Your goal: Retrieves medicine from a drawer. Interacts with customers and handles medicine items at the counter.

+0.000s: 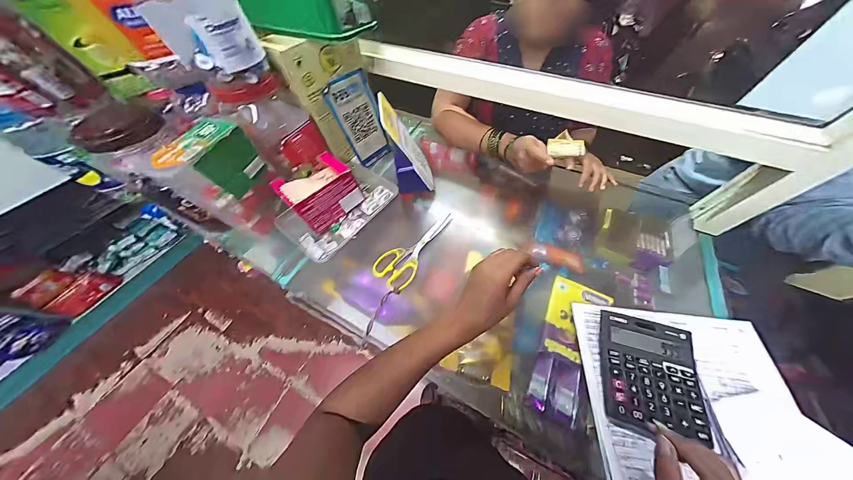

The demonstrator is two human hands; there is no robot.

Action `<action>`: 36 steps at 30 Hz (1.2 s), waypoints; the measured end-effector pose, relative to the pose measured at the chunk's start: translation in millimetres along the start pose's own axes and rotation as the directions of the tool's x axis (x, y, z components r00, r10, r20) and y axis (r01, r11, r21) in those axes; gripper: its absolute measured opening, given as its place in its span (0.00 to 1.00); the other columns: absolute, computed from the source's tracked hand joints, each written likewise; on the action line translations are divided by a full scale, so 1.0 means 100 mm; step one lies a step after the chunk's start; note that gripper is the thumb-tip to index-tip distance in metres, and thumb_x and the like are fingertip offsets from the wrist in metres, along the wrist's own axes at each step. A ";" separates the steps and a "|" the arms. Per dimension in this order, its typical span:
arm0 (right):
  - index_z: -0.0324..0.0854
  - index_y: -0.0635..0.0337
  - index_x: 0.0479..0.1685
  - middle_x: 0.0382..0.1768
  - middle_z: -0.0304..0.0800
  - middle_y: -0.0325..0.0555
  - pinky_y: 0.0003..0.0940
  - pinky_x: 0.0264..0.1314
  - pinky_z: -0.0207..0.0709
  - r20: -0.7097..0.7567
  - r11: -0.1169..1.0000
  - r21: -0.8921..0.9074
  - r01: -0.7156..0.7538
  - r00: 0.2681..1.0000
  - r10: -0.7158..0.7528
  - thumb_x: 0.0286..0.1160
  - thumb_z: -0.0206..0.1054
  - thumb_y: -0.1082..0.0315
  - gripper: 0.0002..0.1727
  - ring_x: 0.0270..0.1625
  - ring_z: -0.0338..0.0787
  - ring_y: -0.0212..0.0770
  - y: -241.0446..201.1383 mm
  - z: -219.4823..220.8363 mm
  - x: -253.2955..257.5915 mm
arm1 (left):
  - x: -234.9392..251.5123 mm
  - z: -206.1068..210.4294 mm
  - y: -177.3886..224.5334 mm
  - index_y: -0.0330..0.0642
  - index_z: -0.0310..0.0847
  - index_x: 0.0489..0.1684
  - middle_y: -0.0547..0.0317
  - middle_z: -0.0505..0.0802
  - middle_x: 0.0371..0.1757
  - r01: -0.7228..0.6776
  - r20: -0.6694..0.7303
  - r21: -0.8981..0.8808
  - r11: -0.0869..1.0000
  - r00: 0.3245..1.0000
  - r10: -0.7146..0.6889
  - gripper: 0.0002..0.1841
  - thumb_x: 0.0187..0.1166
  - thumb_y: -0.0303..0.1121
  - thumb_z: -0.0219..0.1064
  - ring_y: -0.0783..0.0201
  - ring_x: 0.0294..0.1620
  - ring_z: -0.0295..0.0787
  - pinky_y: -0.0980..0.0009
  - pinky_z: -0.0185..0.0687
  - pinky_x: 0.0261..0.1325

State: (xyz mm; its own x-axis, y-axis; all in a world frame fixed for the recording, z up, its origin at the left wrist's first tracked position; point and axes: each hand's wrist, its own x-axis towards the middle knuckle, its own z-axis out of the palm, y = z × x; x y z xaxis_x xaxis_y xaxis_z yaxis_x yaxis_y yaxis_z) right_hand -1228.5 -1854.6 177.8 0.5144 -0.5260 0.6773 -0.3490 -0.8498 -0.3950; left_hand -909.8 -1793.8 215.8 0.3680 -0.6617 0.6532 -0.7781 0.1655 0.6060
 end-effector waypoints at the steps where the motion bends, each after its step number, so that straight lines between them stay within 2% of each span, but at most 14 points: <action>1: 0.89 0.70 0.42 0.35 0.92 0.56 0.27 0.57 0.81 0.079 0.997 0.071 -0.016 0.997 0.011 0.85 0.61 0.67 0.15 0.44 0.90 0.41 -0.21 0.13 0.16 | -0.11 -0.13 0.06 0.33 0.88 0.43 0.50 0.92 0.35 0.000 -0.028 0.037 0.999 1.000 0.001 0.11 0.85 0.32 0.63 0.62 0.34 0.89 0.72 0.85 0.43; 4: 0.93 0.61 0.45 0.39 0.95 0.47 0.41 0.52 0.85 0.320 0.971 0.215 0.105 0.932 -0.172 0.81 0.61 0.58 0.18 0.44 0.93 0.45 -0.73 0.86 0.65 | -0.50 -0.69 0.04 0.28 0.86 0.46 0.51 0.94 0.37 0.163 -0.179 -0.002 0.987 0.971 -0.161 0.10 0.84 0.28 0.62 0.68 0.33 0.91 0.74 0.89 0.41; 7: 0.89 0.57 0.63 0.64 0.92 0.49 0.58 0.64 0.82 0.475 0.887 0.354 0.296 0.760 -0.443 0.85 0.59 0.56 0.20 0.67 0.90 0.56 -1.28 1.70 1.03 | -0.86 -1.32 -0.14 0.29 0.82 0.55 0.57 0.96 0.42 0.334 -0.362 -0.238 0.912 0.841 -0.402 0.09 0.83 0.24 0.63 0.69 0.34 0.94 0.69 0.93 0.41; 9: 0.83 0.54 0.71 0.69 0.88 0.48 0.61 0.66 0.76 0.597 0.877 0.377 0.298 0.645 -0.477 0.89 0.55 0.55 0.22 0.74 0.84 0.56 -1.61 2.09 1.21 | -1.02 -1.60 -0.25 0.31 0.80 0.56 0.58 0.96 0.44 0.373 -0.397 -0.333 0.866 0.777 -0.488 0.09 0.83 0.24 0.63 0.66 0.37 0.95 0.66 0.94 0.45; 10: 0.83 0.56 0.69 0.64 0.90 0.50 0.60 0.63 0.75 0.650 0.898 0.341 0.276 0.621 -0.438 0.90 0.54 0.54 0.22 0.69 0.85 0.57 -1.72 2.22 1.24 | -1.11 -1.66 -0.28 0.32 0.80 0.55 0.58 0.96 0.43 0.382 -0.399 -0.370 0.847 0.758 -0.516 0.09 0.83 0.24 0.63 0.64 0.37 0.96 0.65 0.95 0.45; 13: 0.86 0.66 0.57 0.45 0.94 0.57 0.64 0.61 0.75 0.696 0.975 0.131 0.180 0.684 -0.220 0.88 0.56 0.45 0.29 0.55 0.90 0.63 -1.86 2.25 1.22 | -1.35 -1.71 -0.31 0.29 0.80 0.53 0.55 0.97 0.43 0.424 -0.332 -0.472 0.773 0.727 -0.601 0.08 0.82 0.21 0.63 0.61 0.40 0.98 0.64 0.96 0.50; 15: 0.80 0.70 0.65 0.40 0.93 0.61 0.67 0.63 0.74 0.752 0.997 -0.008 0.078 0.657 -0.045 0.84 0.60 0.43 0.33 0.52 0.91 0.65 -1.80 2.05 1.21 | -1.46 -1.67 -0.32 0.27 0.82 0.52 0.54 0.97 0.44 0.448 -0.278 -0.521 0.727 0.715 -0.641 0.08 0.81 0.20 0.63 0.60 0.42 0.98 0.63 0.96 0.54; 17: 0.69 0.68 0.77 0.39 0.92 0.61 0.66 0.59 0.77 0.807 0.990 -0.143 0.006 0.580 0.113 0.79 0.68 0.46 0.38 0.48 0.92 0.65 -1.70 1.77 1.21 | -1.54 -1.61 -0.37 0.27 0.84 0.51 0.53 0.97 0.46 0.456 -0.221 -0.540 0.708 0.735 -0.641 0.08 0.79 0.19 0.65 0.62 0.44 0.97 0.64 0.94 0.57; 20: 0.59 0.58 0.86 0.35 0.89 0.57 0.62 0.47 0.82 0.875 0.952 -0.256 -0.165 0.380 0.301 0.71 0.75 0.52 0.44 0.39 0.91 0.61 -1.54 1.39 1.22 | -1.55 -1.50 -0.41 0.29 0.87 0.50 0.55 0.96 0.47 0.502 -0.112 -0.517 0.693 0.763 -0.637 0.08 0.78 0.21 0.68 0.67 0.44 0.95 0.69 0.92 0.56; 23: 0.63 0.57 0.84 0.34 0.92 0.45 0.41 0.38 0.86 0.889 0.873 0.017 -0.488 0.407 0.210 0.66 0.76 0.61 0.42 0.31 0.91 0.40 -1.30 1.13 1.01 | -1.46 -1.39 -0.42 0.28 0.86 0.58 0.52 0.96 0.50 0.540 -0.008 -0.512 0.668 0.775 -0.632 0.13 0.79 0.23 0.68 0.67 0.46 0.96 0.69 0.92 0.57; 26: 0.62 0.55 0.84 0.44 0.97 0.43 0.29 0.40 0.90 0.913 0.449 0.288 -0.846 0.384 0.139 0.65 0.72 0.70 0.41 0.38 0.96 0.35 -1.28 0.95 0.68 | -1.36 -1.28 -0.47 0.28 0.83 0.63 0.50 0.96 0.53 0.535 0.009 -0.533 0.656 0.778 -0.628 0.16 0.79 0.24 0.69 0.64 0.49 0.96 0.68 0.92 0.59; 28: 0.67 0.54 0.81 0.42 0.94 0.34 0.22 0.33 0.85 0.907 0.294 0.361 -0.885 0.406 0.109 0.66 0.78 0.59 0.39 0.33 0.90 0.26 -1.37 0.90 0.44 | -1.26 -1.24 -0.48 0.28 0.81 0.63 0.51 0.96 0.48 0.543 0.005 -0.553 0.631 0.760 -0.650 0.17 0.77 0.23 0.71 0.64 0.45 0.97 0.67 0.94 0.55; 32: 0.76 0.54 0.71 0.35 0.88 0.25 0.19 0.29 0.81 0.851 0.353 0.477 -0.805 0.524 0.045 0.72 0.71 0.39 0.36 0.29 0.85 0.21 -1.41 0.95 0.17 | -1.16 -1.21 -0.48 0.27 0.78 0.61 0.52 0.96 0.41 0.572 0.036 -0.612 0.547 0.710 -0.703 0.17 0.76 0.21 0.72 0.60 0.40 0.97 0.65 0.96 0.52; 36: 0.79 0.59 0.69 0.36 0.90 0.27 0.18 0.29 0.82 0.839 0.461 0.443 -0.769 0.536 0.088 0.73 0.73 0.49 0.30 0.29 0.86 0.20 -1.51 1.01 0.21 | -1.09 -1.25 -0.47 0.27 0.78 0.57 0.52 0.94 0.36 0.632 0.172 -0.680 0.372 0.631 -0.757 0.12 0.79 0.21 0.68 0.61 0.38 0.97 0.64 0.95 0.53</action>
State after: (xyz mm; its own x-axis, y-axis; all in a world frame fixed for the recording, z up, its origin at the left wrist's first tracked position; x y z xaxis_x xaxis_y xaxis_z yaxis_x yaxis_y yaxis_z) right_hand -1085.8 -1740.2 188.6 0.9028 -0.3845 -0.1925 -0.2095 -0.0025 -0.9778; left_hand -850.1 -1638.5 172.9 0.7332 -0.6685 -0.1245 0.2892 0.1408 0.9468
